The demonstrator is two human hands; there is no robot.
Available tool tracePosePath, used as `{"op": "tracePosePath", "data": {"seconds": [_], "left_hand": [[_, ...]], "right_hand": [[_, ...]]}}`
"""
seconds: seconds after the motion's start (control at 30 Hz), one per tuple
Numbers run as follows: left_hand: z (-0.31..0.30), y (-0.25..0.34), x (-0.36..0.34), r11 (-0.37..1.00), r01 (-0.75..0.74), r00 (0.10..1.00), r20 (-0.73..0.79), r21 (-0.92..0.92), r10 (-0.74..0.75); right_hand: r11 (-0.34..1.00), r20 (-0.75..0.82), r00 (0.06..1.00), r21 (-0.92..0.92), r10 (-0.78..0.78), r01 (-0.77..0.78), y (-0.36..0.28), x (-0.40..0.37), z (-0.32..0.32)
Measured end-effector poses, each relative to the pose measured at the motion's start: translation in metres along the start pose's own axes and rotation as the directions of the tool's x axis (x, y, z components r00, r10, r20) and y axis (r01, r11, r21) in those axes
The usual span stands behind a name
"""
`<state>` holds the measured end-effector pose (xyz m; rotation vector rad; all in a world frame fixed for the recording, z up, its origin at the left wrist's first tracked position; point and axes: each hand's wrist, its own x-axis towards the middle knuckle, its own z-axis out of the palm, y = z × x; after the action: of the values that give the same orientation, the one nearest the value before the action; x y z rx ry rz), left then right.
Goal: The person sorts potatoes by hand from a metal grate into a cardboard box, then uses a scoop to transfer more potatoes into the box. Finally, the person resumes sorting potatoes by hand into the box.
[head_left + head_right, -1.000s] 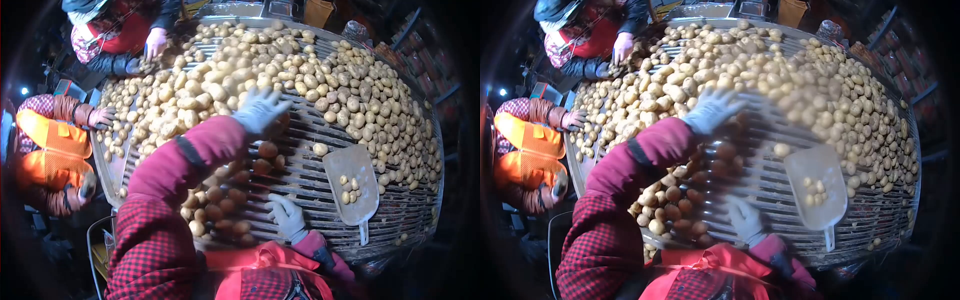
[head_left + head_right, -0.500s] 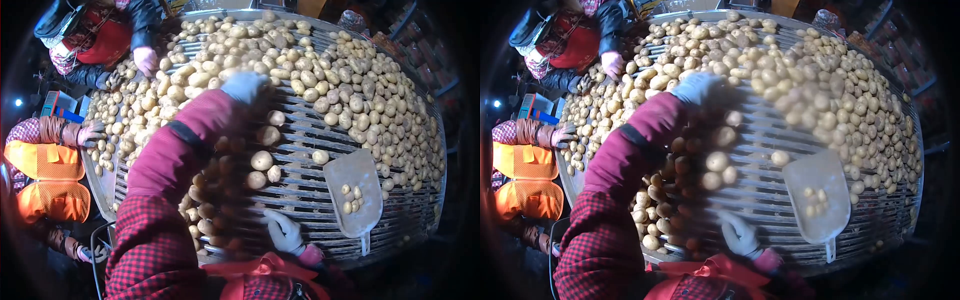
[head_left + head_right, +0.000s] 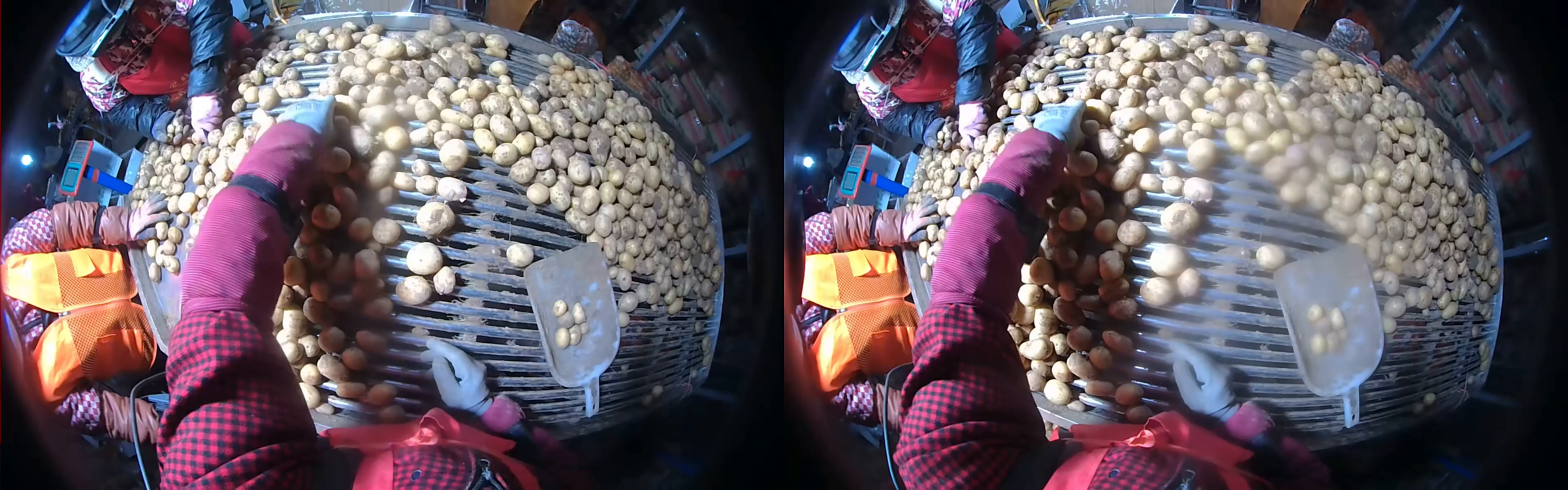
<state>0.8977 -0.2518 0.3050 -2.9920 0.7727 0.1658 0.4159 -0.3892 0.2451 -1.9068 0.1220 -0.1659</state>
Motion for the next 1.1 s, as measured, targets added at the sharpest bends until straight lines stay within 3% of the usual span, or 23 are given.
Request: {"op": "tracePosePath", "data": {"seconds": [0.03,0.2,0.27,0.37,0.4,0.43,0.5,0.53,0.57,0.63,0.67,0.77,0.83,0.87,0.9,0.93,0.97,1.03,1.1], "left_hand": [[-0.002,0.01,-0.008,0.992,0.086,0.995,-0.051,-0.088,-0.09],[-0.045,0.019,-0.049,0.946,0.079,0.995,0.075,-0.314,-0.058],[-0.024,0.009,-0.058,0.928,-0.071,0.963,-0.266,-0.365,-0.031],[-0.027,0.027,-0.11,0.813,-0.391,0.784,-0.619,-0.431,0.049],[-0.022,0.034,-0.125,0.734,-0.456,0.736,-0.677,-0.503,-0.006],[-0.007,0.039,-0.135,0.534,-0.528,0.743,-0.664,-0.66,-0.085],[-0.007,0.055,-0.173,0.466,-0.558,0.718,-0.681,-0.686,-0.143],[-0.009,0.067,-0.191,0.284,-0.56,0.754,-0.621,-0.778,-0.215],[-0.012,0.072,-0.205,0.169,-0.587,0.757,-0.61,-0.792,-0.234],[-0.021,0.071,-0.23,0.244,-0.502,0.812,-0.549,-0.83,-0.196],[-0.03,0.071,-0.245,0.218,-0.334,0.905,-0.376,-0.917,-0.198],[-0.007,0.052,-0.241,-0.015,-0.331,0.919,-0.318,-0.943,-0.234],[0.019,0.01,-0.226,0.399,-0.265,0.875,-0.392,-0.878,-0.283],[0.005,0.003,-0.228,0.712,-0.151,0.854,-0.454,-0.685,-0.255],[-0.008,-0.003,-0.231,0.92,-0.007,0.838,-0.504,-0.391,-0.208],[-0.015,-0.003,-0.225,0.95,0.119,0.859,-0.451,-0.29,-0.245],[-0.016,0.005,-0.221,0.978,0.141,0.82,-0.534,-0.157,-0.204],[-0.022,0.04,-0.201,0.988,-0.118,0.76,-0.649,-0.097,0.027],[-0.028,0.1,-0.177,0.928,-0.363,0.819,-0.505,-0.091,0.271]], "right_hand": [[1.0,-0.004,1.0,0.013,0.006,-0.006,0.0,0.0,0.0],[0.972,0.056,0.984,0.155,0.168,-0.175,-0.005,-0.005,-0.001],[0.968,0.069,0.983,0.173,0.172,-0.181,-0.012,-0.002,-0.001],[0.966,0.055,0.983,0.182,0.178,-0.185,-0.014,-0.003,0.002],[0.963,0.036,0.984,0.202,0.174,-0.178,-0.009,-0.005,0.004],[0.973,0.03,0.988,0.174,0.15,-0.152,-0.007,-0.006,0.005],[0.957,-0.006,0.979,0.211,0.204,-0.198,0.003,-0.014,0.011],[0.931,0.011,0.965,0.26,0.262,-0.256,-0.005,-0.013,0.011],[0.958,0.009,0.975,0.185,0.221,-0.219,0.006,-0.015,0.011],[0.964,0.009,0.974,0.147,0.225,-0.224,0.01,-0.017,0.011],[0.928,0.022,0.956,0.233,0.294,-0.291,0.001,-0.016,0.012],[0.905,0.033,0.945,0.279,0.325,-0.321,0.003,-0.017,0.013],[0.913,0.031,0.95,0.271,0.309,-0.306,-0.001,-0.016,0.012],[0.917,0.042,0.95,0.252,0.309,-0.309,-0.006,-0.013,0.01],[0.919,0.057,0.949,0.235,0.311,-0.316,-0.009,-0.013,0.009],[0.933,0.048,0.96,0.228,0.276,-0.28,-0.002,-0.016,0.01],[0.945,0.037,0.97,0.219,0.239,-0.241,0.008,-0.016,0.013],[0.958,0.015,0.978,0.2,0.207,-0.205,0.017,-0.019,0.012],[0.96,0.0,0.977,0.184,0.213,-0.21,0.019,-0.02,0.013]]}}
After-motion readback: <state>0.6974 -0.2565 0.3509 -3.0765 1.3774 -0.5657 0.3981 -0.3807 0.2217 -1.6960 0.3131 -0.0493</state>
